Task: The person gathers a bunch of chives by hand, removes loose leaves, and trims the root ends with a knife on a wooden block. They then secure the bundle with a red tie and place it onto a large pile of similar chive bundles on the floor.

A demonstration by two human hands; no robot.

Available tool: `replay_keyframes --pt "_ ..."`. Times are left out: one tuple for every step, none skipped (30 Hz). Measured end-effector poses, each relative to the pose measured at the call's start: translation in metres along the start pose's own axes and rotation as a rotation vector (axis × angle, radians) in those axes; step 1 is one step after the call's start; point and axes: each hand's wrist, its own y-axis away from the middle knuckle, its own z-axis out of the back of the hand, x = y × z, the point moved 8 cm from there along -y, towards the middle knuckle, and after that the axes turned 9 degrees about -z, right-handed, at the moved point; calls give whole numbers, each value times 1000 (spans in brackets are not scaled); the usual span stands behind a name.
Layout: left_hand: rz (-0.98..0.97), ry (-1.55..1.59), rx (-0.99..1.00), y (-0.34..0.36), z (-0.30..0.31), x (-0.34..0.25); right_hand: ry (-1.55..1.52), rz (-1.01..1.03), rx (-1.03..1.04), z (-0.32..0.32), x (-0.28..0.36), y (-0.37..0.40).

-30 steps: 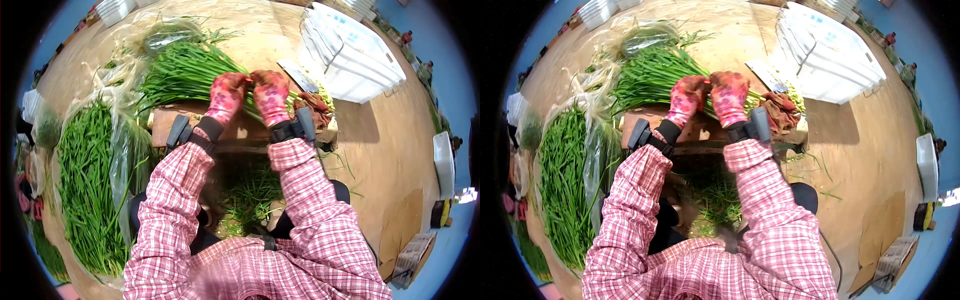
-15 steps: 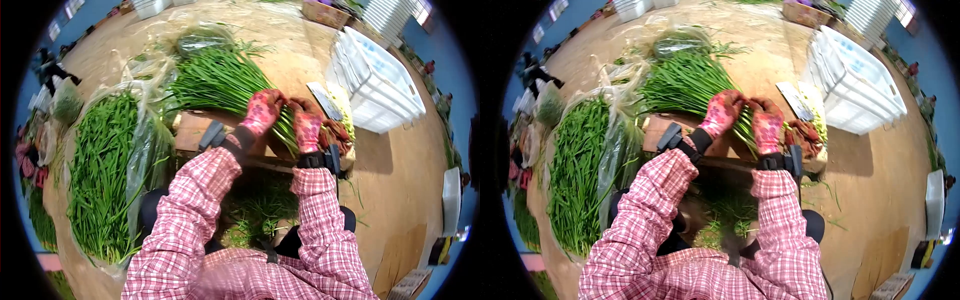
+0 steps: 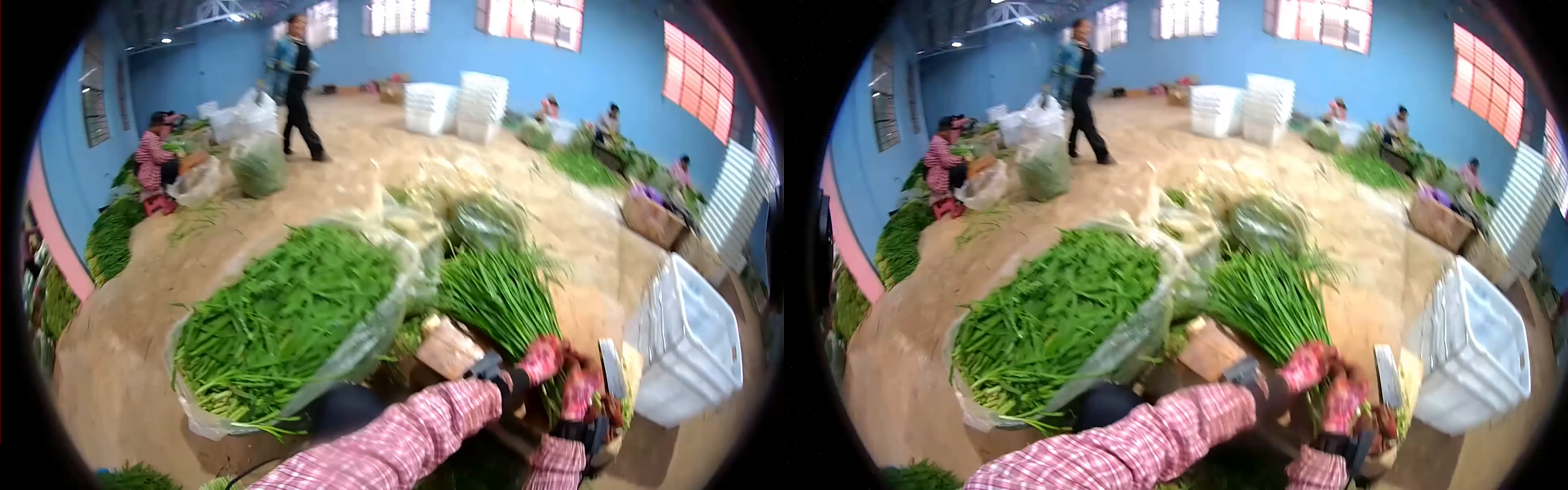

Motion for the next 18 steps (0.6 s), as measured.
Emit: replay_keyframes --pt "95 90 174 -12 23 -18 -81 12 -6 2 -4 1" --pt "213 147 219 -13 29 -17 -10 27 -1 -1 3 2" --pt "250 112 260 -12 28 -16 71 34 -2 2 10 7" --pt "255 122 272 -11 25 -16 156 39 0 4 12 10" --pt "260 129 285 -11 24 -15 113 11 1 4 7 11" --pt "262 110 292 -12 25 -15 71 -16 4 4 2 11" --pt "264 90 301 -12 24 -16 29 -45 6 4 -2 10" --pt "266 73 310 -12 23 -17 -26 -41 20 2 -4 12" --pt "272 86 328 -13 24 -19 -31 -35 6 2 -2 14" --pt "278 100 347 -14 24 -19 -36 -30 -7 3 1 15" --pt "288 113 367 -13 25 -20 -40 -28 -19 3 3 16" --pt "286 146 327 -12 26 -19 -61 -30 -13 4 2 17" --pt "265 101 320 -13 23 -18 -80 -31 -6 3 2 16" --pt "244 59 317 -14 18 -16 -99 -35 0 3 1 15" --pt "228 23 317 -11 8 -12 -112 -44 7 5 0 16" --pt "-34 89 60 -4 3 -14 -49 -80 16 9 10 20" --pt "47 -61 286 -15 22 -29 112 -188 8 13 22 23" --pt "14 -52 318 -16 22 -29 104 -165 7 7 -1 17"
